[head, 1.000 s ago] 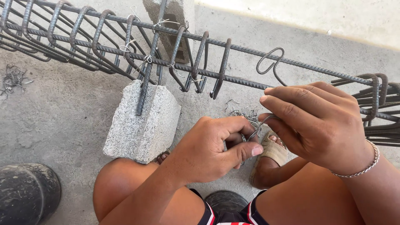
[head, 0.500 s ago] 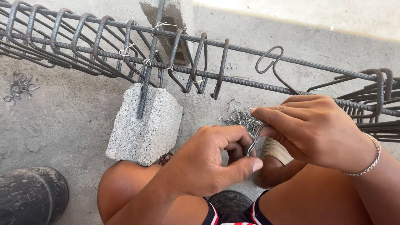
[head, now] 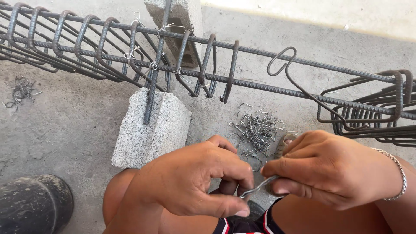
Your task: Tying steel rebar intersections using wire ties and a manual twisting tool
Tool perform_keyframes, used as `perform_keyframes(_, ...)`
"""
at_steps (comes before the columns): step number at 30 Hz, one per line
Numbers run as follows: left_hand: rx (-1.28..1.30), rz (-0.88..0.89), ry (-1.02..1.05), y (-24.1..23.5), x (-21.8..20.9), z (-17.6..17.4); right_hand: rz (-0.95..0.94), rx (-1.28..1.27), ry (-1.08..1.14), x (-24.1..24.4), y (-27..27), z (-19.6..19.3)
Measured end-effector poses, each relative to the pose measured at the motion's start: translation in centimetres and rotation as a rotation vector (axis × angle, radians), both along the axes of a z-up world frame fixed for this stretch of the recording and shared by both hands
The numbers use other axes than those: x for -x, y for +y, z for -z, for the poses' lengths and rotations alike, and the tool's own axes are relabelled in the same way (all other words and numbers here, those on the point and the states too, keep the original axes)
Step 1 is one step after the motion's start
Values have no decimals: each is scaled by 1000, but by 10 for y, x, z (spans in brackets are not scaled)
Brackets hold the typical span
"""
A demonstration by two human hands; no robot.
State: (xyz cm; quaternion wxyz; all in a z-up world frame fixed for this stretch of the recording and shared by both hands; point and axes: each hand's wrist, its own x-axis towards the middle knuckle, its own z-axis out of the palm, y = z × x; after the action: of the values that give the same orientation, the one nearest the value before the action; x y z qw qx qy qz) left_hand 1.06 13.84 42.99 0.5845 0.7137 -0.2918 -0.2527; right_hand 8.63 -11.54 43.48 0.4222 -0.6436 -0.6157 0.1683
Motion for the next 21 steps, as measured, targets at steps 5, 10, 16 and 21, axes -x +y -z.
perform_keyframes(5,103,283,14,10,-8,5,-316,40,262,-1,13,-20)
perform_keyframes(10,175,399,86,13,-10,20,-465,13,587,8,22,-10)
perform_keyframes(16,243,96,163,13,-14,25,-149,91,572,-9,7,2)
perform_keyframes(21,71,-73,6,0,-7,10,-7,-80,954,-17,-26,18)
